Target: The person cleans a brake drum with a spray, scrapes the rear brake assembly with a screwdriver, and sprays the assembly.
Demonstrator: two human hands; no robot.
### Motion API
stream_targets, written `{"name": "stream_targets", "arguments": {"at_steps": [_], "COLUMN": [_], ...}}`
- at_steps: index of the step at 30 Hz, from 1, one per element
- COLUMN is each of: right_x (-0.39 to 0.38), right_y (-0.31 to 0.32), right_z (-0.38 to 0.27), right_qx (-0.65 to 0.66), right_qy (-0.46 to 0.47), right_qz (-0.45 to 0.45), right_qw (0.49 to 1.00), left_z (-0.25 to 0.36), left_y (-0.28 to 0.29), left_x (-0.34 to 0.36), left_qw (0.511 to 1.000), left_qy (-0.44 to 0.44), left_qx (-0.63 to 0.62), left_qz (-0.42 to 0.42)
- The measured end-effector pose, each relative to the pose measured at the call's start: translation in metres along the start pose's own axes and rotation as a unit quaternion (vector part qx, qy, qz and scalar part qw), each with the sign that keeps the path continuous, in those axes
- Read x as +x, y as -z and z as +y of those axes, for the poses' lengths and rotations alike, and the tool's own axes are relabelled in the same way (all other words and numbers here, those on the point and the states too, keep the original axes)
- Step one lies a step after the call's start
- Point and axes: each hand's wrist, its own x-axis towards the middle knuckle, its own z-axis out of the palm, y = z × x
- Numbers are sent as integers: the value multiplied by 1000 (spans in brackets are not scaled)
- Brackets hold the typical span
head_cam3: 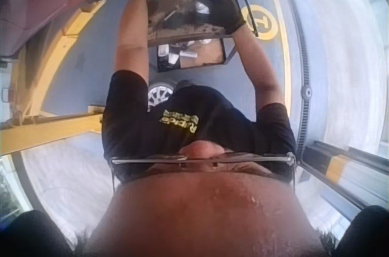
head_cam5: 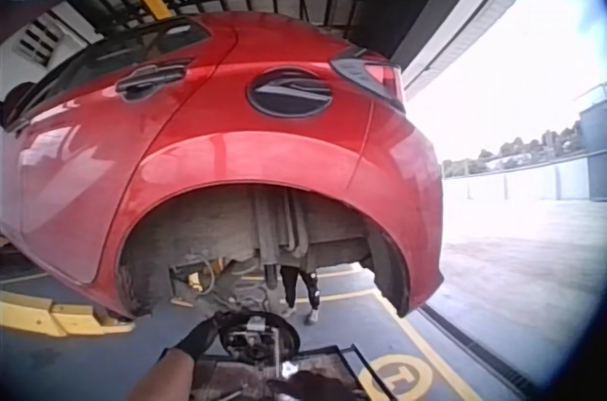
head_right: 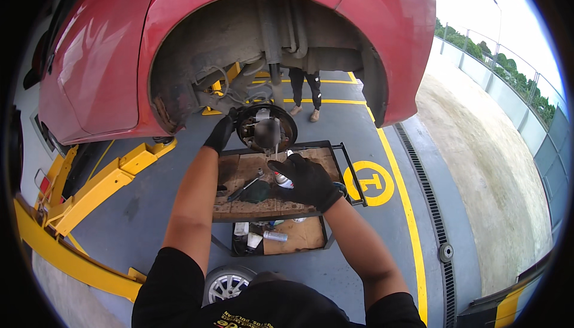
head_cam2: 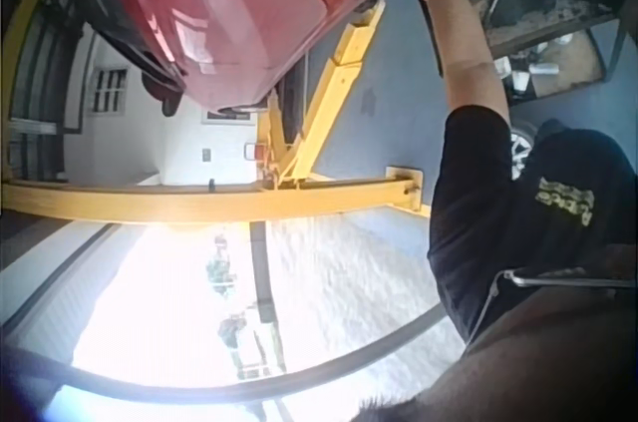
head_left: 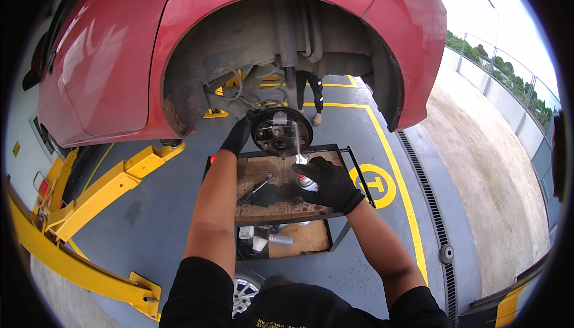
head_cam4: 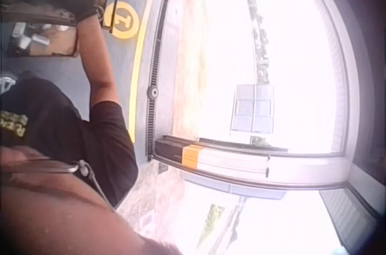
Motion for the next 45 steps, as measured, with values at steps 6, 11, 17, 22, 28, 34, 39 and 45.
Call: {"name": "stream_targets", "arguments": {"at_steps": [6,11,17,22,28,34,39,45], "right_x": [-2,-65,-97,-70,-65,-99,-146,-240], "right_y": [-10,-118,-193,-223,-253,-267,-235,-175], "right_z": [7,17,22,-16,-7,22,27,4], "right_qx": [58,326,277,321,351,231,183,140], "right_qy": [-99,-294,-393,-267,-258,-339,-383,-515], "right_qz": [-57,29,133,13,13,40,-27,-39], "right_qw": [992,898,867,908,900,911,905,845], "left_z": [3,-26,-213,-231,-224,-236,-298,-288], "left_y": [4,14,-63,-69,-29,-38,-38,-19], "left_x": [-9,-18,-186,-225,-199,-134,-139,-167], "left_qw": [999,986,946,948,965,954,958,908], "left_qy": [8,-139,-159,-73,-67,-124,23,-41], "left_qx": [46,87,282,292,232,261,285,416], "left_qz": [-24,29,16,99,105,82,14,37]}}
